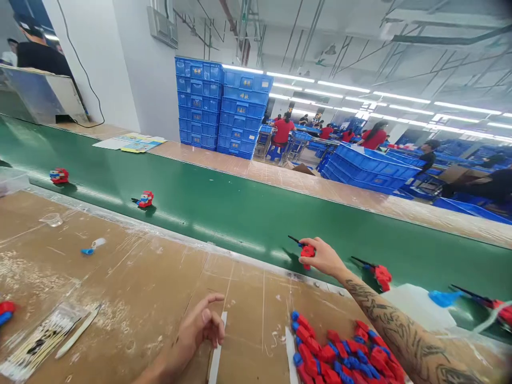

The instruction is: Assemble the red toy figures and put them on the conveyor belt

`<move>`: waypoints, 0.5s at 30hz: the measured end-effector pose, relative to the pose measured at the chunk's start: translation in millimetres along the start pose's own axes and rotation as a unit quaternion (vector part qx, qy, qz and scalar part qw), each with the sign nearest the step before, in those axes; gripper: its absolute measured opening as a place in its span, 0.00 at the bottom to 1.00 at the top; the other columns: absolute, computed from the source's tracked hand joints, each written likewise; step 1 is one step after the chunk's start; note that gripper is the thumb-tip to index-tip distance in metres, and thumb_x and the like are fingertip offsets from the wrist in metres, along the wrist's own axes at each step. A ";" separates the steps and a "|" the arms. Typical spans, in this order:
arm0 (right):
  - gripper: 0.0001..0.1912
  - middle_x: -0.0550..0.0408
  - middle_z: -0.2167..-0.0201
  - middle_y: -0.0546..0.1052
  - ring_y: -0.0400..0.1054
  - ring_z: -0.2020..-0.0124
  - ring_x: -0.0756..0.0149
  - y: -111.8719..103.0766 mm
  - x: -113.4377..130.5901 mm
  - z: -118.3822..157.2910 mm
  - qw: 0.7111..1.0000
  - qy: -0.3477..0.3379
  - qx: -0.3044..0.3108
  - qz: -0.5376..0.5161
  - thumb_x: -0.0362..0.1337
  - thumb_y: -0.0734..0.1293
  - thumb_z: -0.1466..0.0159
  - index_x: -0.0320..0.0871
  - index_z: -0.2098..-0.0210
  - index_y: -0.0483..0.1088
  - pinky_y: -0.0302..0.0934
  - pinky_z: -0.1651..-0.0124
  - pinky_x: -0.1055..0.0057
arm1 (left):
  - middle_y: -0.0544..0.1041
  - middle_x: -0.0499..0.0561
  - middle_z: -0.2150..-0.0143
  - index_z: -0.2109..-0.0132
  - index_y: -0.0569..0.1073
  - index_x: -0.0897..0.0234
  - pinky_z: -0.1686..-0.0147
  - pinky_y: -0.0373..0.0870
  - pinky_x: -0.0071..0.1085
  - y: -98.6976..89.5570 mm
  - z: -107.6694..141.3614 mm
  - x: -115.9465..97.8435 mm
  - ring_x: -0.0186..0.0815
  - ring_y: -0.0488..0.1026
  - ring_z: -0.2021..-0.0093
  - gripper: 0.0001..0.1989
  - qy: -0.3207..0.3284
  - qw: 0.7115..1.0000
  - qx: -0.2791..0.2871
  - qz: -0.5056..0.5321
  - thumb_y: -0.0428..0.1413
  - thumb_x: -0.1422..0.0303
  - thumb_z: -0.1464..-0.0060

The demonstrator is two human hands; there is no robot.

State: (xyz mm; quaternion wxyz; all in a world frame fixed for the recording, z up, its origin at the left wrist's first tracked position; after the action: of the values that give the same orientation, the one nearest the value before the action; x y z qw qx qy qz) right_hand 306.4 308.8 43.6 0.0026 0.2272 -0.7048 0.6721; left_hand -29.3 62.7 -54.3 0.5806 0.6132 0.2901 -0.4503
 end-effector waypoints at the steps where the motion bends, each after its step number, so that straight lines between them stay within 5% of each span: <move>1: 0.24 0.56 0.66 0.67 0.68 0.68 0.61 3.5 -8.4 -4.0 1.000 0.002 0.006 0.008 0.38 0.73 0.47 0.43 0.50 0.75 0.59 0.63 0.67 | 0.77 0.53 0.68 0.40 0.66 0.61 0.66 0.65 0.34 0.0 1.4 -2.0 0.38 0.71 0.68 0.32 0.011 0.999 0.004 -0.051 0.51 0.43 0.41; 4: 0.28 0.55 0.64 0.68 0.68 0.67 0.60 14.6 -25.8 -11.9 0.999 0.003 0.030 0.022 0.37 0.73 0.46 0.43 0.46 0.73 0.60 0.62 0.67 | 0.78 0.53 0.62 0.42 0.70 0.58 0.59 0.67 0.34 -6.5 -2.6 -23.6 0.40 0.72 0.62 0.27 0.038 0.968 0.001 -0.248 0.54 0.48 0.41; 7: 0.35 0.53 0.60 0.71 0.69 0.63 0.59 21.4 -36.6 -15.1 0.998 0.007 0.052 0.025 0.36 0.74 0.45 0.41 0.39 0.67 0.62 0.57 0.65 | 0.78 0.54 0.54 0.45 0.73 0.57 0.56 0.69 0.36 -39.5 -34.3 -74.9 0.41 0.73 0.59 0.20 0.068 0.889 -0.047 -0.451 0.55 0.53 0.40; 12: 0.39 0.48 0.51 0.72 0.70 0.56 0.56 20.7 -46.1 -13.6 0.997 0.032 0.073 0.012 0.40 0.74 0.40 0.42 0.34 0.57 0.65 0.50 0.57 | 0.71 0.65 0.43 0.51 0.74 0.67 0.38 0.58 0.53 -145.0 -127.0 -199.6 0.57 0.64 0.40 0.21 0.219 0.664 -0.233 -0.676 0.56 0.56 0.46; 14: 0.40 0.46 0.47 0.72 0.71 0.55 0.55 13.3 -48.0 -10.4 0.996 0.049 0.071 0.005 0.42 0.74 0.39 0.42 0.33 0.56 0.65 0.49 0.55 | 0.62 0.65 0.35 0.47 0.72 0.68 0.39 0.54 0.64 -194.7 -156.3 -229.7 0.67 0.54 0.34 0.25 0.182 0.624 -0.298 -0.699 0.58 0.56 0.46; 15: 0.41 0.45 0.45 0.71 0.70 0.53 0.53 7.4 -48.2 -7.7 0.996 0.055 0.066 0.001 0.42 0.75 0.39 0.42 0.32 0.55 0.65 0.48 0.54 | 0.59 0.64 0.33 0.47 0.72 0.68 0.40 0.51 0.69 -219.5 -165.9 -239.1 0.71 0.49 0.33 0.26 0.154 0.640 -0.331 -0.676 0.60 0.55 0.49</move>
State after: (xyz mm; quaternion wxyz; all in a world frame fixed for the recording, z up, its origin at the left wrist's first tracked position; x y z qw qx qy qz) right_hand 344.9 331.3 22.5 0.0253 0.1887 -0.6577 0.7288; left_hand -288.4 298.7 46.1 0.2252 0.0734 0.8385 -0.4907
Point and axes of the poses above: each hand's wrist, its own z-axis away from the middle knuckle, its own y-axis out of the palm, x = y × z, the point moved 6 cm from there along -z, towards the middle knuckle
